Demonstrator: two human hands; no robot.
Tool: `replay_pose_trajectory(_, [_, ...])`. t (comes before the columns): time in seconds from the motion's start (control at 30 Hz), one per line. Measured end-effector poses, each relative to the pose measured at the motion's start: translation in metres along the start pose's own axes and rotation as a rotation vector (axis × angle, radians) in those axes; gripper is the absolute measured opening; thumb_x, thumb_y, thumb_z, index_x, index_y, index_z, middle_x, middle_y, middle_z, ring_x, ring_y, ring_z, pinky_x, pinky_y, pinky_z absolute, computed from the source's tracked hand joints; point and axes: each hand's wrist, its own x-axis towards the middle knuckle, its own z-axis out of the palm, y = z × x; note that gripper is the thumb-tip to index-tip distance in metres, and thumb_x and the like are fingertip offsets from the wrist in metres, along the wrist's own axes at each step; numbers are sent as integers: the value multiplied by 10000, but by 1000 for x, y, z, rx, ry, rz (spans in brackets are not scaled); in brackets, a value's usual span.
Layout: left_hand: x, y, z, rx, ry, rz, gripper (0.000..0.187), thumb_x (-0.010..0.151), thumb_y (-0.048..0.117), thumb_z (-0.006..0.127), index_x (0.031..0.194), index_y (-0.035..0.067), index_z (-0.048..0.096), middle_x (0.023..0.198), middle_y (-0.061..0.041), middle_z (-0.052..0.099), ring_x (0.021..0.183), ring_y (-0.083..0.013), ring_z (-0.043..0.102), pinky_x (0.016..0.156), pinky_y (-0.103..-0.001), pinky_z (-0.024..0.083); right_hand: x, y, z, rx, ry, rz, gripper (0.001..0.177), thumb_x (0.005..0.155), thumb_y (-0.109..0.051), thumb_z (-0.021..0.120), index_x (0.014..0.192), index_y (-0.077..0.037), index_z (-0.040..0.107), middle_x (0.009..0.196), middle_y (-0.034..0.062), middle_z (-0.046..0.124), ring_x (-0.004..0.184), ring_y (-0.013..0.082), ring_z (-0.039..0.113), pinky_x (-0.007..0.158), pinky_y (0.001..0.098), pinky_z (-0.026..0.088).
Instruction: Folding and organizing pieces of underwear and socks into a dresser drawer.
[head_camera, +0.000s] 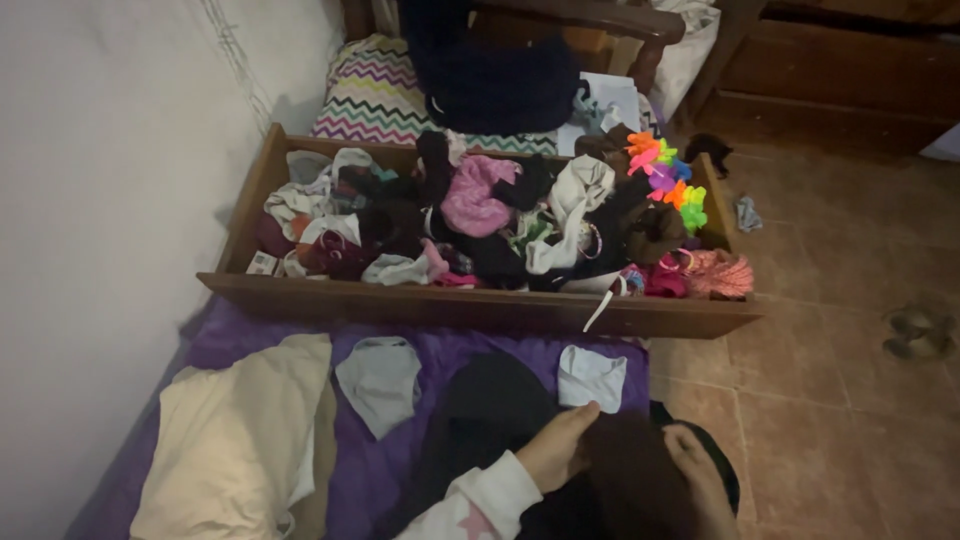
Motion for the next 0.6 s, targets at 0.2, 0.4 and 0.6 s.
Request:
replay_pose_trajectory(0.2, [15,-17,-6,-195,-237,-54,382,1100,392,520,1312,98,644,1245,-15,713,1131,-157,679,1008,-329,537,40,39,-11,-20,190,-175,256,1036,-229,594,1115,14,602,992,125,655,866,181,629,759,315,519])
replay_pose_trajectory(0.4, [50,-19,-59,-336,-816,-46,349,1165,211,460,997,-63,598,799,-53,585,660,-135,535,520,-264,423,69,33,13,-74,45,-272,217,934,-157,678,1096,-33,604,1040,112,677,919,201,653,819,345,519])
replay_pose_trajectory(0.6, [11,91,-55,163,-212,206,468,1104,524,483,963,114,659,821,65,609,713,-52,541,672,-216,438,149,125,-70,-160,-336,-80,609,896,-384,629,1343,29,651,1264,151,700,1178,286,614,1030,421,436])
